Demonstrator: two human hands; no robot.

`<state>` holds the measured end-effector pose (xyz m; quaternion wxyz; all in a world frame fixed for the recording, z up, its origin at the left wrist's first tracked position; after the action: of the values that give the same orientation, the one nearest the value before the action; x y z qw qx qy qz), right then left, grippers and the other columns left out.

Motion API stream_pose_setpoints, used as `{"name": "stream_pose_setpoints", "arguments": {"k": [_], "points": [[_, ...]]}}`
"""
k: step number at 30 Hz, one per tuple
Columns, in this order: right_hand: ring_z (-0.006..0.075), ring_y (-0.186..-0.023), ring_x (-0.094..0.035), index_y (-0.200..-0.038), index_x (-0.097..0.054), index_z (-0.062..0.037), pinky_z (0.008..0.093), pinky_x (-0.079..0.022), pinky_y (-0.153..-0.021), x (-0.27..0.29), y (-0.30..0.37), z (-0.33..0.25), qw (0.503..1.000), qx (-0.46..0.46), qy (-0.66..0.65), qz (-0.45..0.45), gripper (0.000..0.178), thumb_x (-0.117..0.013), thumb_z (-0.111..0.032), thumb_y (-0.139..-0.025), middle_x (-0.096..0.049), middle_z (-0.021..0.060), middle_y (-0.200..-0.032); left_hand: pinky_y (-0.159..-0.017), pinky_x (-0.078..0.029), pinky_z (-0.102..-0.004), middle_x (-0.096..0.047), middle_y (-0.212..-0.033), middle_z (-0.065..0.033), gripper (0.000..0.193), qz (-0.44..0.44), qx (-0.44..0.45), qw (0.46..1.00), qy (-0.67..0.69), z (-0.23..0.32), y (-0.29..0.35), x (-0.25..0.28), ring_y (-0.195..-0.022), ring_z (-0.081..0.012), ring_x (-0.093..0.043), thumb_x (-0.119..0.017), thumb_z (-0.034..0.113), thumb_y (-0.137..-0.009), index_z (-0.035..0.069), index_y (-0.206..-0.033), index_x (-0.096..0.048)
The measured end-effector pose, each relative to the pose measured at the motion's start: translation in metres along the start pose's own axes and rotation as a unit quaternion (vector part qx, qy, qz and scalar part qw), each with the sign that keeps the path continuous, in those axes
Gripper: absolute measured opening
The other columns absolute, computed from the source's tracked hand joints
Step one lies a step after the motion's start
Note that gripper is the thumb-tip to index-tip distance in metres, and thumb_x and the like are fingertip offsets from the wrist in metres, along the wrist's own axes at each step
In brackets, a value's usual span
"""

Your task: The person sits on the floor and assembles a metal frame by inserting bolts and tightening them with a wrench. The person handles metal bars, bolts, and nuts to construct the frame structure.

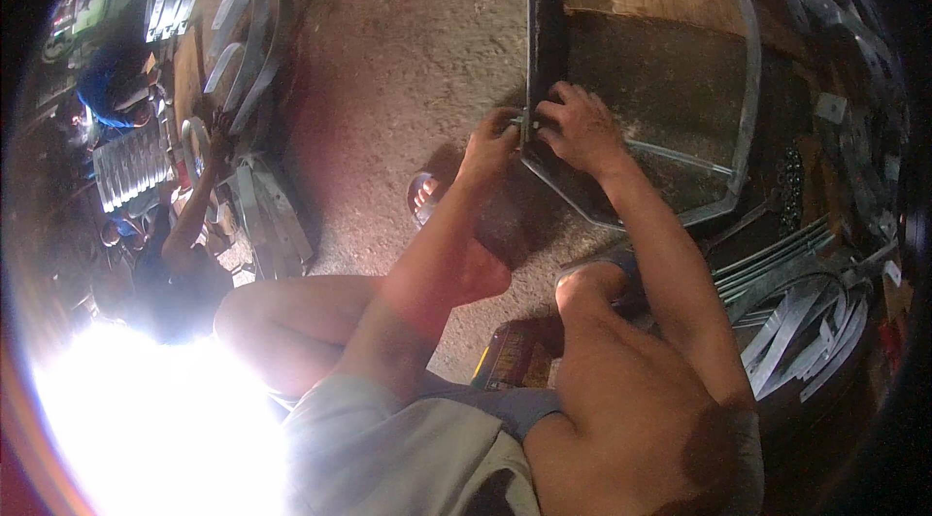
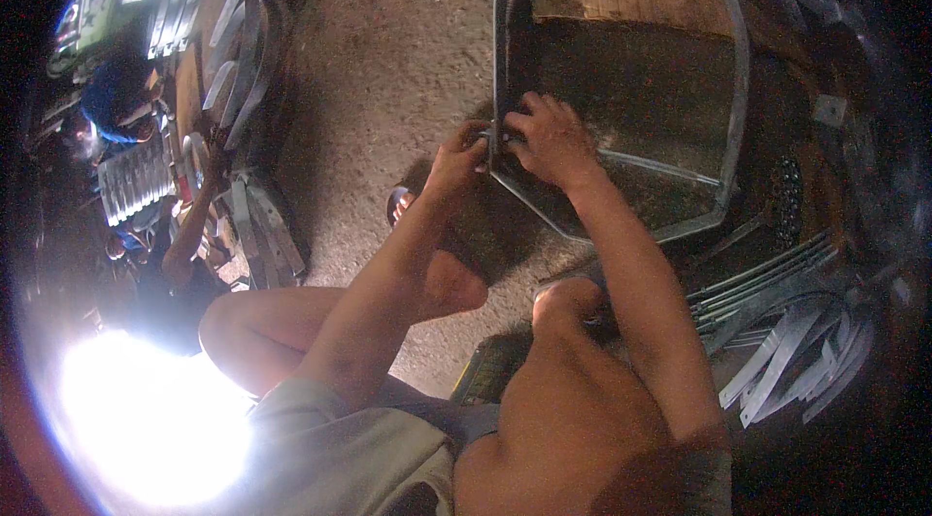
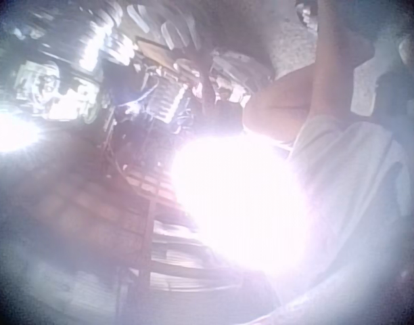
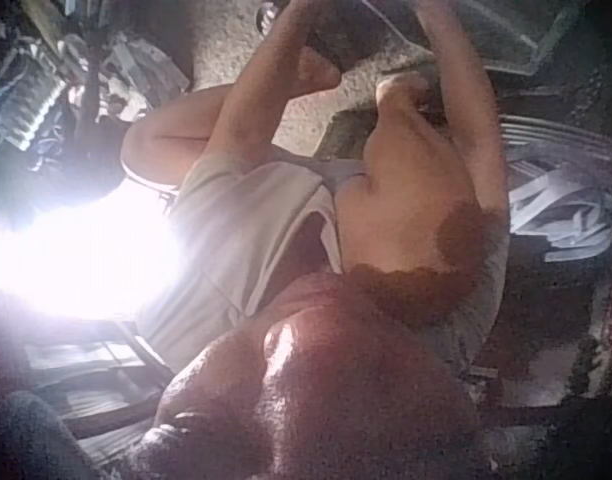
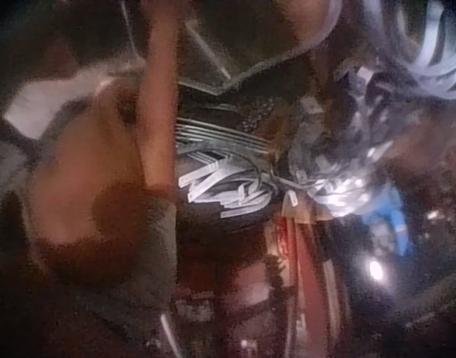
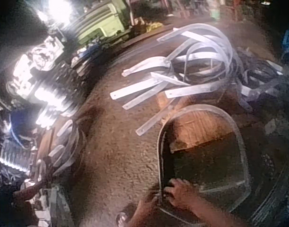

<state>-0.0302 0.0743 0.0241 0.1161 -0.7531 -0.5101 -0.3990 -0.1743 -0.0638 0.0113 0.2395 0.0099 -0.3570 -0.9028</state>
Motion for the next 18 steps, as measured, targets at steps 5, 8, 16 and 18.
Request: {"name": "stream_pose_setpoints", "arguments": {"k": [5, 8, 16, 18], "points": [[0.0368, -0.131, -0.048, -0.123, -0.067, -0.0190, 0.0509, -0.040, -0.109, -0.005, 0.003, 0.006, 1.000, 0.006, -0.002, 0.022, 0.039, -0.072, -0.030, -0.085, -0.051, 0.0157, -0.142, -0.079, -0.054, -0.0351, -0.062, -0.128, -0.0135, 0.040, -0.019, 0.029, 0.998, -0.047, -0.008, -0.008, 0.007, -0.104, -0.0214, -0.062, -0.059, 0.015, -0.098, 0.006, -0.137, -0.054], [0.0365, -0.133, -0.046, -0.125, -0.067, -0.0195, 0.0526, -0.038, -0.110, -0.010, 0.005, 0.007, 1.000, -0.008, 0.007, 0.005, 0.041, -0.072, -0.033, -0.086, -0.050, 0.0154, -0.143, -0.082, -0.054, -0.0362, -0.063, -0.128, -0.0139, 0.044, -0.015, 0.050, 0.997, -0.059, -0.002, -0.005, 0.004, -0.105, -0.0218, -0.062, -0.061, 0.017, -0.098, 0.004, -0.139, -0.053], [0.0359, -0.134, -0.044, -0.118, -0.072, -0.0171, 0.0514, -0.032, -0.114, 0.004, 0.006, -0.003, 0.998, -0.046, -0.049, -0.014, 0.035, -0.070, -0.031, -0.085, -0.050, 0.0145, -0.141, -0.084, -0.052, -0.0440, -0.062, -0.113, -0.0217, 0.036, -0.005, -0.166, 0.905, -0.391, 0.018, -0.011, 0.008, -0.100, -0.0386, -0.065, -0.064, 0.020, -0.091, 0.006, -0.125, -0.060], [0.0361, -0.136, -0.042, -0.115, -0.073, -0.0181, 0.0523, -0.032, -0.115, 0.002, 0.002, -0.004, 0.996, -0.063, -0.059, -0.019, 0.033, -0.070, -0.030, -0.084, -0.050, 0.0141, -0.141, -0.083, -0.052, -0.0447, -0.062, -0.108, -0.0212, 0.034, -0.004, -0.184, 0.905, -0.383, 0.021, -0.012, 0.010, -0.097, -0.0392, -0.064, -0.064, 0.018, -0.090, 0.007, -0.122, -0.061]]}}
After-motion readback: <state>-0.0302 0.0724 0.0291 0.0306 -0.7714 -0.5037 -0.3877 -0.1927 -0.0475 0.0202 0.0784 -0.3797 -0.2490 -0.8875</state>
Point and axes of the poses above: each hand's wrist, its own y-axis away from the middle knuckle, its own x-axis out of the back of the hand, z = x × y, the point moved 1 cm from there along -y, towards the middle knuckle
